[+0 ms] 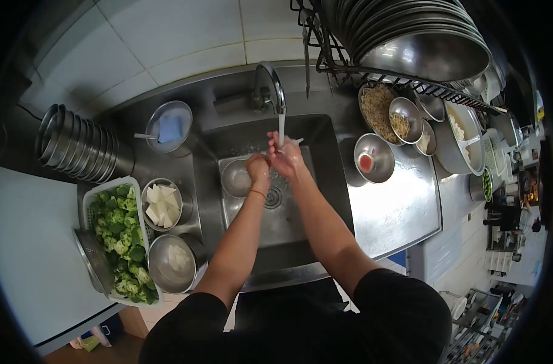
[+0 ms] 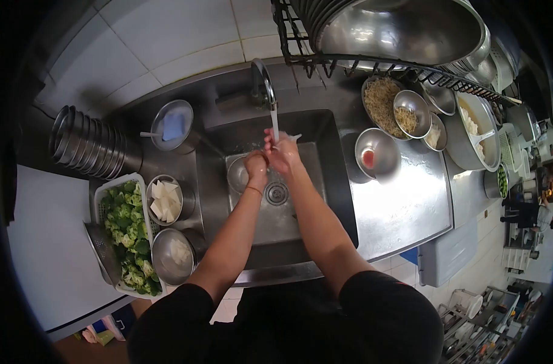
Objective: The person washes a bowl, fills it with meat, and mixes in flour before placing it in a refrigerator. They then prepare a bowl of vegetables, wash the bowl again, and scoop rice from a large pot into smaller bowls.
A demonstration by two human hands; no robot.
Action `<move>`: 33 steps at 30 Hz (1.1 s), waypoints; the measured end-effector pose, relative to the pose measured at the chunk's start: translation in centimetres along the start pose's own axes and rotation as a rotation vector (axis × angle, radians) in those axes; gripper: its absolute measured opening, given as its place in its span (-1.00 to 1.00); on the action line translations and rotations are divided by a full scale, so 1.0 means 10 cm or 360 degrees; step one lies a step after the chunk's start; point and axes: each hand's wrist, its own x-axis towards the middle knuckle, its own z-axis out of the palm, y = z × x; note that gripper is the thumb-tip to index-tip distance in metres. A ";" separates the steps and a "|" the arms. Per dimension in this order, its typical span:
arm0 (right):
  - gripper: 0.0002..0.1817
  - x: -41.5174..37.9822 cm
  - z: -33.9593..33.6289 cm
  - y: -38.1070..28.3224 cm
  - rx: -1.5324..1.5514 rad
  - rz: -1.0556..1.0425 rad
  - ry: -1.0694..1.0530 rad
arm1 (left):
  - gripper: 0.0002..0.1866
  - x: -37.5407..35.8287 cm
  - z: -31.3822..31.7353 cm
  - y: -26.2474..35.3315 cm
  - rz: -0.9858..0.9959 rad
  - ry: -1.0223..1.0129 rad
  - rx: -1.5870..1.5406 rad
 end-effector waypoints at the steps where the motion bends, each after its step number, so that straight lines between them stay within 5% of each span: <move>1: -0.80 -0.02 0.15 -0.04 0.0002 -0.0005 0.0003 | -0.80 -0.03 0.06 0.00 -0.0002 -0.0005 0.0003; 3: -0.73 -0.10 0.60 -0.20 -0.1591 -0.0332 0.0754 | -0.88 -0.05 0.32 0.07 -0.0337 0.0007 0.0090; 6: -0.69 -0.09 0.40 -0.14 -0.2228 -0.0598 0.0382 | -0.76 0.20 0.46 -0.08 -0.0608 -0.0328 -0.0588; 7: -0.69 -0.17 0.39 -0.10 -0.2230 -0.0600 0.0389 | -0.76 0.17 0.48 -0.04 -0.0611 -0.0334 -0.0587; 9: -0.74 -0.34 0.37 -0.05 -0.2325 -0.1204 0.0335 | -0.63 0.03 0.63 0.34 -0.0662 -0.0305 -0.1041; 11: -0.75 -0.51 0.40 -0.07 -0.1928 -0.0986 0.0496 | -0.53 -0.22 0.74 0.75 -0.0660 -0.0228 -0.1417; 13: -0.76 -0.65 0.50 -0.12 -0.1547 -0.0613 0.0531 | -0.53 -0.48 0.72 1.01 -0.0401 -0.0305 -0.0761; 14: -0.76 -0.71 0.53 -0.20 -0.1589 -0.0493 0.0443 | -0.51 -0.42 0.62 0.82 -0.0065 -0.0308 -0.0350; 15: -0.73 -0.76 0.51 -0.26 -0.1065 -0.0374 0.0178 | -0.49 -0.31 0.57 0.64 0.0284 -0.0307 0.0037; 18: -0.55 -0.96 0.21 -0.18 -0.0076 -0.0351 -0.0296 | -0.46 -0.31 0.86 0.74 0.1033 0.0306 0.1541; 19: -0.55 -1.15 0.11 -0.17 -0.0091 -0.0395 -0.0303 | -0.45 -0.05 0.90 0.58 0.1020 0.0233 0.1196; 20: -0.56 -1.39 -0.02 -0.15 -0.0628 -0.0402 -0.0287 | -0.42 0.32 0.87 0.49 0.0999 0.0155 0.0856; 22: -0.57 -1.89 -0.32 -0.18 -0.1696 -0.0400 -0.0190 | -0.26 1.04 0.97 0.63 -0.0234 -0.0100 0.0330; 24: -0.58 -2.23 -0.51 -0.43 -0.2776 -0.0339 -0.0022 | -0.39 1.12 1.24 1.17 -0.0569 -0.0293 0.0570; 26: -0.77 -2.57 0.13 -1.28 -0.2568 -0.0557 0.0295 | -0.52 2.16 0.98 1.06 -0.0870 -0.0603 0.0026; 27: -0.87 -2.64 0.52 -1.76 -0.2634 -0.1350 0.0152 | -0.52 1.95 1.06 1.17 -0.0853 -0.0599 0.0022; 30: -0.82 -2.72 1.48 -3.08 -0.2938 -0.2472 0.0076 | -0.69 1.09 1.18 1.36 -0.0547 -0.0299 -0.0714; 33: -0.86 -2.63 2.07 -3.77 -0.3442 -0.2300 -0.0114 | -0.70 0.52 0.97 0.96 -0.0094 -0.0484 -0.0087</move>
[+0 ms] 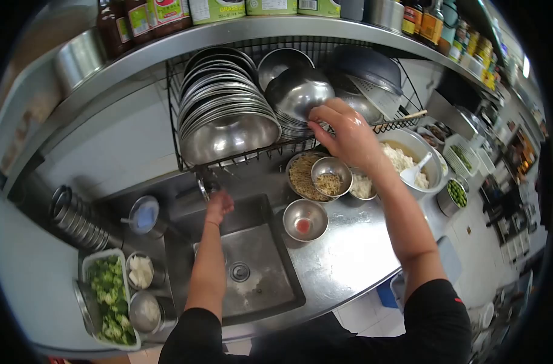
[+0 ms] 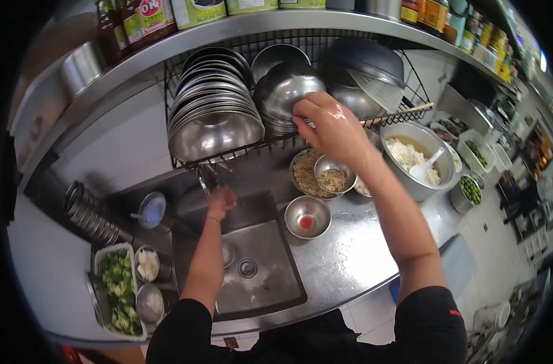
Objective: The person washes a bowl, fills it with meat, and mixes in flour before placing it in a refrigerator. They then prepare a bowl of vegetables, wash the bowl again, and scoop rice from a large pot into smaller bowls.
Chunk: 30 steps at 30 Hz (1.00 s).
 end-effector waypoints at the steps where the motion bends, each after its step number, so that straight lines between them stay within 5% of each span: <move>1: -0.86 0.10 -0.02 0.09 0.0048 -0.0036 0.0002 | -0.68 -0.25 -0.03 -0.15 0.0029 -0.0017 0.0355; 3: -0.85 0.24 -0.01 0.16 -0.0215 -0.0131 -0.0481 | -0.65 -0.87 -0.04 -0.34 -0.0331 -0.0015 0.0591; 9: -0.82 0.41 0.09 0.10 -0.0432 -0.0073 -0.0559 | -0.67 -2.23 -0.56 -0.71 -0.0374 0.0219 0.0968; 17: -0.85 0.65 0.05 0.08 -0.0558 -0.0013 -0.0625 | -0.74 -3.50 -0.97 -0.39 0.0028 0.0444 0.1217; 19: -0.84 0.67 0.09 0.10 -0.0589 0.0009 -0.0676 | -0.74 -3.73 -1.28 -0.51 0.0256 0.0382 0.1657; 24: -0.69 0.81 0.07 -0.04 -0.0626 0.0294 -0.0391 | -0.74 -4.94 -1.49 -0.41 0.0415 0.0315 0.1874; 29: -0.64 0.93 -0.03 0.35 -0.0752 0.0232 -0.0247 | -0.77 -5.98 -2.42 -1.09 0.0412 0.0827 0.1621; 30: -0.62 0.99 -0.07 0.45 -0.0792 0.0451 -0.0448 | -0.76 -6.25 -2.69 -1.41 0.0297 0.1112 0.1549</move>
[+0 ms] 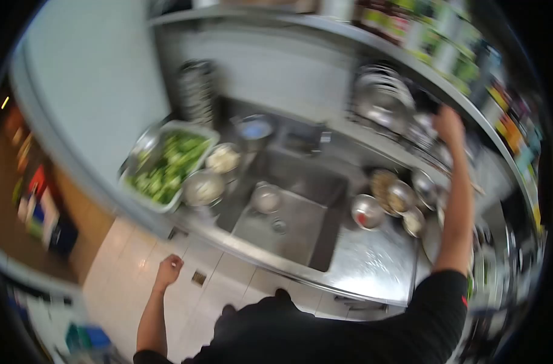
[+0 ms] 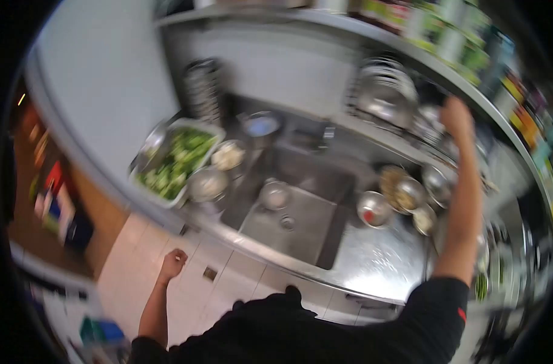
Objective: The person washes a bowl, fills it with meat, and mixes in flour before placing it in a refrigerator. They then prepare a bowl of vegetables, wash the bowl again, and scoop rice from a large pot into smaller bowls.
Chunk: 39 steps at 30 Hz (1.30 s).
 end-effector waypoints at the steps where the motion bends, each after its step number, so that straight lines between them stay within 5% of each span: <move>1: -0.57 -0.06 0.34 0.35 -0.0076 -0.0421 0.0662 | -0.75 -0.37 -0.01 -0.44 -0.0269 0.0207 0.0025; 2: -0.51 -0.11 0.47 0.48 -0.0001 -0.0315 0.0693 | -0.74 -0.70 0.02 -0.79 -0.0552 0.0431 0.0054; 3: -0.49 -0.07 0.58 0.77 -0.0214 0.0110 0.0071 | -0.72 -1.14 0.03 -1.06 -0.0839 0.0640 0.0090; 4: -0.51 0.00 0.79 0.62 -0.0384 -0.0184 0.0190 | -0.72 -2.34 0.00 -1.28 -0.1168 0.0796 0.0088; 9: -0.63 -0.67 0.81 1.30 -0.1116 -0.0404 0.1069 | 0.02 -3.29 0.22 -1.45 -0.2487 -0.1456 0.0879; 10: -0.64 -0.73 0.82 1.26 -0.1014 -0.0328 0.1176 | 0.02 -3.28 0.24 -1.51 -0.2504 -0.1445 0.0822; 12: -0.64 -1.03 0.75 1.05 -0.0760 -0.0122 0.1344 | 0.15 -3.18 0.06 -1.72 -0.2471 -0.0203 0.0274; 13: -0.61 -1.49 0.35 0.26 -0.0730 -0.0031 0.1439 | 0.18 -3.20 0.33 -2.62 -0.2280 -0.0165 0.0002; 14: -0.68 -1.85 0.25 -0.40 -0.0429 -0.0056 0.1462 | 0.12 -3.05 0.30 -2.97 -0.1751 -0.0094 -0.0284; 15: -0.74 -2.23 0.28 -1.17 0.0010 -0.0150 0.1382 | 0.03 -2.62 -0.01 -2.60 -0.1292 0.0163 -0.0107; 18: -0.79 -3.54 0.53 -3.81 0.0923 -0.0603 0.0805 | -0.17 -1.28 -1.12 -1.55 -0.0746 0.0006 -0.0933; 19: -0.75 -4.03 0.39 -4.73 0.1707 -0.0409 -0.0115 | -0.26 -0.97 -1.34 -1.40 -0.0496 -0.0073 -0.1449; 20: -0.69 -4.53 0.26 -5.66 0.2231 0.0210 -0.0862 | -0.29 -0.69 -1.51 -1.27 -0.0343 -0.0150 -0.1851; 23: -0.82 -5.57 0.70 -7.58 0.2608 -0.0287 -0.2041 | -0.23 0.19 -1.80 -1.57 -0.0027 -0.0041 -0.1513; 24: -0.75 -5.63 0.67 -7.98 0.2760 0.0027 -0.2597 | -0.23 0.34 -1.93 -1.99 -0.0014 -0.0027 -0.1493; 25: -0.68 -5.63 0.68 -8.43 0.2832 0.0348 -0.3186 | -0.22 0.43 -2.07 -2.58 -0.0055 0.0252 -0.0905; 26: -0.68 -5.66 0.72 -8.87 0.2822 0.0297 -0.3237 | -0.20 0.39 -2.31 -3.06 -0.0130 0.0520 -0.0312; 27: -0.65 -5.70 0.85 -9.26 0.2264 -0.0724 -0.3022 | -0.20 0.22 -2.65 -3.34 -0.0178 0.0572 -0.0295; 28: -0.61 -5.70 1.05 -9.63 0.1623 -0.1632 -0.2626 | -0.25 -0.05 -2.95 -3.55 -0.0654 0.0520 -0.0109; 29: -0.58 -5.73 1.20 -10.05 0.0950 -0.2458 -0.2043 | -0.31 -0.36 -3.21 -3.75 -0.1180 0.0488 0.0046; 30: -0.55 -5.90 1.24 -10.49 0.0306 -0.3188 -0.1259 | -0.31 -0.81 -3.36 -3.97 -0.1391 0.0625 0.0006; 31: -0.57 -5.95 1.29 -11.04 0.1111 -0.3085 -0.1590 | -0.36 -1.28 -3.50 -4.21 -0.1669 0.0748 0.0003; 33: -0.67 -5.94 0.86 -12.25 0.1513 -0.2806 -0.1967 | -0.45 -2.42 -3.66 -4.56 -0.2173 0.1050 -0.0201; 34: -0.64 -5.79 0.54 -12.81 0.0954 -0.3057 -0.1296 | -0.48 -2.97 -3.62 -4.65 -0.2403 0.1219 -0.0299; 35: -0.64 -5.67 -0.32 -13.08 0.0710 -0.3000 -0.1110 | -0.51 -3.54 -3.57 -4.68 -0.2648 0.1387 -0.0363; 37: -0.68 -5.39 -0.26 -14.38 0.0446 -0.3038 0.0037 | -0.56 -4.50 -3.39 -4.68 -0.3050 0.1640 -0.0433; 39: -0.69 -4.77 -0.30 -15.49 0.0329 -0.2878 0.0388 | -0.59 -5.16 -3.18 -4.59 -0.3378 0.1794 -0.0392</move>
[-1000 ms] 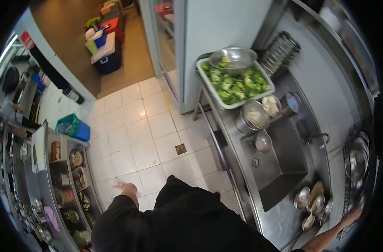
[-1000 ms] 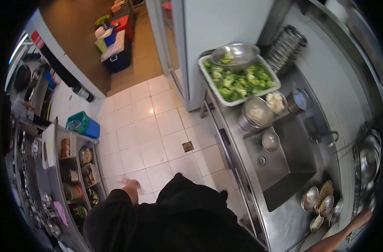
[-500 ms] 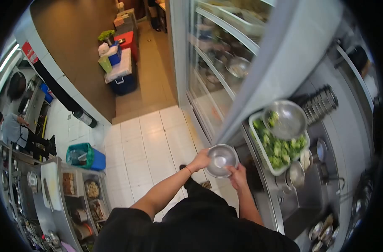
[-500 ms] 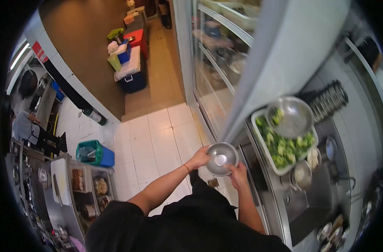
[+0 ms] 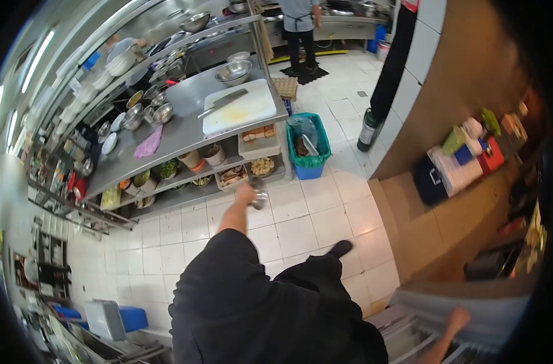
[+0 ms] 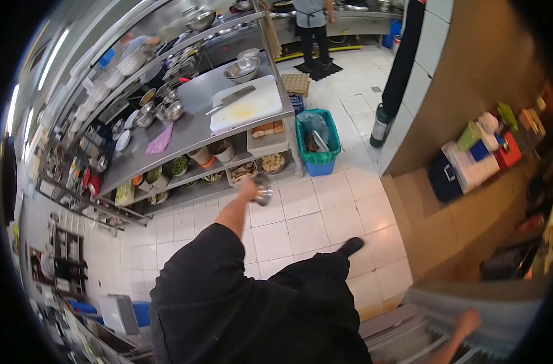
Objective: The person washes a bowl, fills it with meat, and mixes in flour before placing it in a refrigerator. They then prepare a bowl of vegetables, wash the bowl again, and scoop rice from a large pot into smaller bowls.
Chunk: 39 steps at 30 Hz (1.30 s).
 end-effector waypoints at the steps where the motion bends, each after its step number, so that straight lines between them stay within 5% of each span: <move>1: -0.73 0.15 -0.11 0.23 -0.0625 0.0012 0.0147 | -0.60 -0.03 -0.19 -0.15 -0.0159 0.0108 -0.0054; 3: -0.65 0.88 0.80 1.20 -0.0739 0.0334 -0.0644 | -0.43 -0.08 -0.28 -0.40 -0.0579 0.0265 -0.0751; 6: -0.71 0.84 0.65 1.64 -0.0667 0.0644 -0.0600 | -0.52 0.34 0.48 -0.83 -0.0523 0.0173 0.0266; 8: -0.74 0.79 0.70 1.67 -0.0522 0.0641 -0.0595 | -0.56 0.36 0.72 -0.25 -0.0753 -0.0136 0.0596; 11: -0.78 0.32 0.15 1.23 -0.0315 0.0745 -0.0715 | -0.32 0.49 0.85 1.62 0.0004 -0.0233 -0.0416; 14: -0.80 0.46 -0.86 0.37 -0.0362 0.1002 -0.0939 | -0.40 1.11 1.26 4.27 0.1347 -0.0594 0.0275; 15: -0.86 0.55 -1.11 0.18 -0.0089 0.1038 -0.1227 | -0.33 1.62 1.81 5.09 0.1522 -0.0636 0.0268; 16: -0.84 0.38 -1.14 -0.14 -0.0045 0.1086 -0.0825 | -0.26 1.92 2.38 5.94 0.1651 -0.0653 0.0230; 17: -0.82 0.42 -1.72 -0.53 0.0095 0.0996 -0.0640 | -0.25 1.20 1.94 6.94 0.1757 -0.1021 -0.0320; 18: -0.82 0.20 -1.60 -1.05 0.0687 0.0949 -0.0318 | -0.27 1.11 2.04 7.65 0.2131 -0.1082 -0.0514; 19: -0.76 0.09 -2.24 -1.49 0.1181 0.1259 -0.0231 | -0.27 0.24 1.49 8.21 0.1862 -0.1518 -0.0724; 20: -0.69 0.10 -2.22 -1.98 0.1249 0.1405 -0.0519 | -0.27 -0.02 1.64 8.77 0.1949 -0.1606 -0.0654; 22: -0.55 -0.31 -2.10 -3.04 0.1646 0.2433 -0.0526 | -0.26 -0.43 1.78 9.51 0.2282 -0.1756 -0.0561; 24: -0.34 -0.62 -2.26 -3.82 0.1808 0.3319 -0.0373 | -0.28 -0.99 1.86 9.88 0.2584 -0.1539 -0.0205; 27: 0.14 -0.80 -2.47 -4.49 0.2447 0.3544 -0.0141 | -0.29 -1.89 2.05 9.90 0.2758 -0.1781 -0.0106; 28: 0.14 -0.65 -2.57 -4.58 0.2196 0.3738 -0.0143 | -0.29 -2.08 2.11 9.91 0.2776 -0.1890 -0.0031; 29: 0.07 -0.72 -2.23 -5.05 0.2576 0.3850 0.1135 | -0.29 -2.26 2.19 9.91 0.2841 -0.1916 0.0036; 31: -0.04 -0.77 -2.13 -5.46 0.2396 0.3991 0.1965 | -0.29 -2.55 2.34 9.80 0.3800 -0.1471 0.0182; 32: -0.07 -0.76 -2.38 -5.32 0.2051 0.4266 0.1378 | -0.29 -2.75 2.22 9.69 0.3844 -0.1490 0.0229; 35: -0.03 -0.92 -2.63 -5.35 0.1895 0.4404 0.1210 | -0.34 -3.28 2.00 9.28 0.4159 -0.1370 0.0451; 36: -0.03 -0.82 -2.58 -5.35 0.1691 0.4497 0.1595 | -0.34 -3.30 2.14 9.29 0.4175 -0.1370 0.0493; 38: -0.02 -0.51 -2.32 -5.17 0.1649 0.5945 0.1691 | -0.35 -3.52 2.59 9.34 0.3942 -0.1793 0.0284; 39: -0.07 -0.33 -1.78 -5.47 0.1849 0.5740 0.1604 | -0.36 -3.69 2.56 9.26 0.3731 -0.1814 0.0438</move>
